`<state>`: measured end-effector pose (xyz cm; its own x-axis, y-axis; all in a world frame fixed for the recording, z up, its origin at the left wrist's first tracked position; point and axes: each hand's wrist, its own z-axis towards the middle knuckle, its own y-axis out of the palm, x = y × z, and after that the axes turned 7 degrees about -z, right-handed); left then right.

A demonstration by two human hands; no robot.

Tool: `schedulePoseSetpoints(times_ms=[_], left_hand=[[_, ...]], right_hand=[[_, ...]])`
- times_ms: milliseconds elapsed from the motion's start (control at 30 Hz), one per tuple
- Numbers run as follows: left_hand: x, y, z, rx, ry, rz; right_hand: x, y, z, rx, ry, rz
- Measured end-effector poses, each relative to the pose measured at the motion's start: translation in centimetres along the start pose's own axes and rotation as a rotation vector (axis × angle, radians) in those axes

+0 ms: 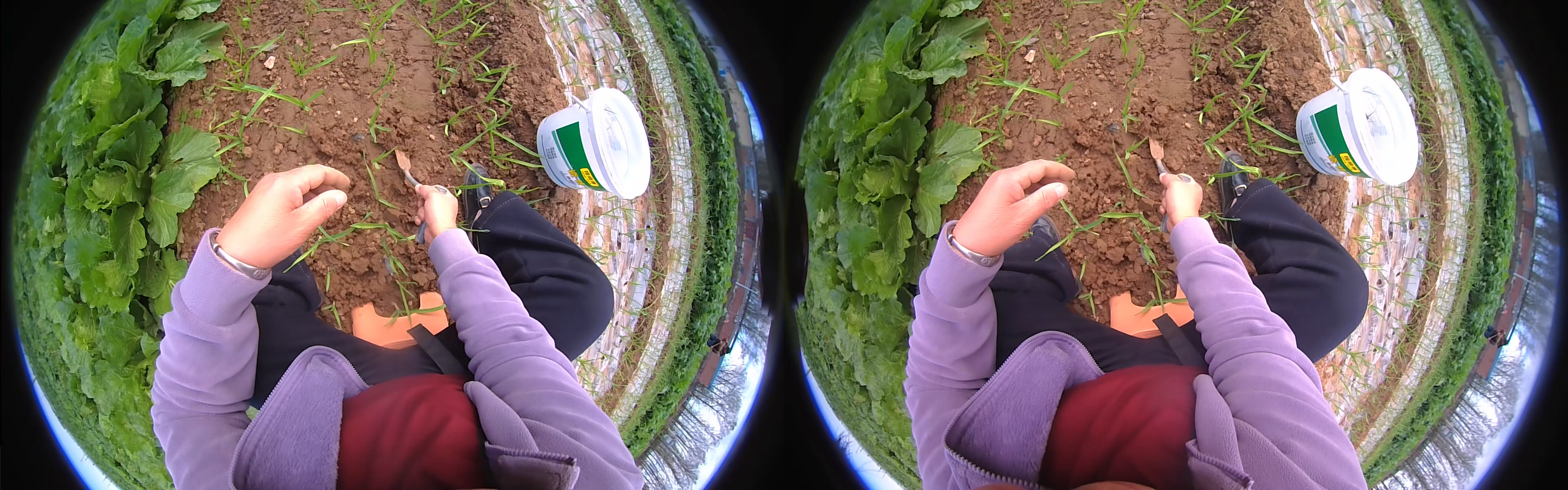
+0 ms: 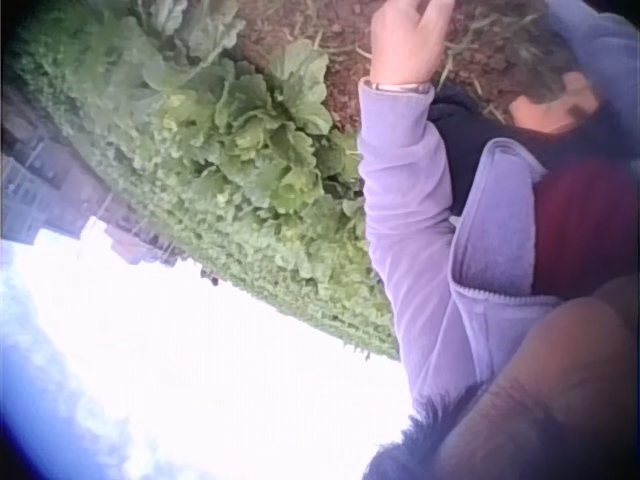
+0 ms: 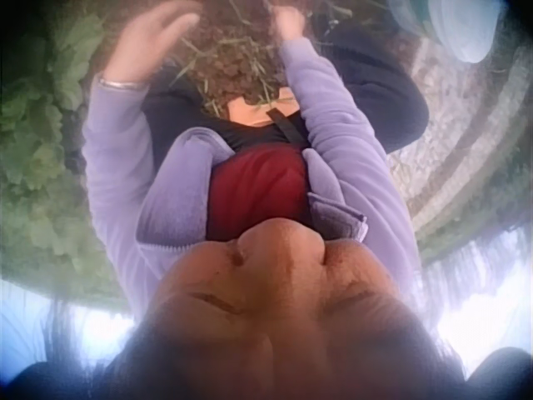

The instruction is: The person uses a hand hoe to loosen soil and remove weeds from a garden bed. They pull up the weeds by hand and place them into a nearby white bucket, repeating this process along the row.

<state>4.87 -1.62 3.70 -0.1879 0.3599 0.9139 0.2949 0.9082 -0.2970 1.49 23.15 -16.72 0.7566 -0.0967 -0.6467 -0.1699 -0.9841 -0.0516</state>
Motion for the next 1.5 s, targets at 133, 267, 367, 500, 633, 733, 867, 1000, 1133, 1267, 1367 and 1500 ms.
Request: schedulePoseSetpoints(times_ms=[133,267,367,500,633,733,867,1000,1133,1267,1367,1500], left_hand=[[0.2,0.2,-0.7,-0.015,0.069,0.002],[0.5,0.4,-1.3,-0.019,0.097,0.003],[0.5,0.2,-1.7,-0.016,0.071,0.007],[0.4,0.2,-2.0,0.023,0.125,0.015],[0.5,0.4,-1.8,-0.007,0.084,-0.017],[0.5,0.4,-1.4,-0.004,0.120,0.045],[0.4,0.6,-0.9,-0.020,0.055,0.050],[0.2,1.2,-0.1,-0.040,0.074,0.072],[0.1,1.5,0.3,-0.043,0.071,0.076],[0.0,1.3,0.6,-0.035,0.065,0.084],[0.0,1.1,0.4,-0.025,0.069,0.097],[0.2,1.1,0.1,-0.022,0.094,0.052]], right_hand=[[2.8,-2.5,-3.6,0.122,-0.099,-0.265],[4.6,-3.6,-3.2,0.238,-0.281,-0.533],[5.3,-3.4,-2.0,0.279,-0.337,-0.693],[5.5,-3.6,-0.6,0.338,-0.411,-0.933],[5.0,-4.2,1.0,0.307,-0.656,-1.299],[4.6,-4.6,2.2,0.233,-0.546,-1.354],[4.0,-3.8,3.7,0.121,-0.198,-0.235],[3.0,-2.8,4.5,0.036,-0.073,0.100],[2.1,-2.5,3.9,0.186,-0.588,-1.205],[1.4,-1.8,2.4,0.099,-0.582,-1.420],[1.0,-1.4,1.1,0.154,-0.384,-0.742],[0.8,-1.0,0.3,0.180,-0.341,-0.353]])
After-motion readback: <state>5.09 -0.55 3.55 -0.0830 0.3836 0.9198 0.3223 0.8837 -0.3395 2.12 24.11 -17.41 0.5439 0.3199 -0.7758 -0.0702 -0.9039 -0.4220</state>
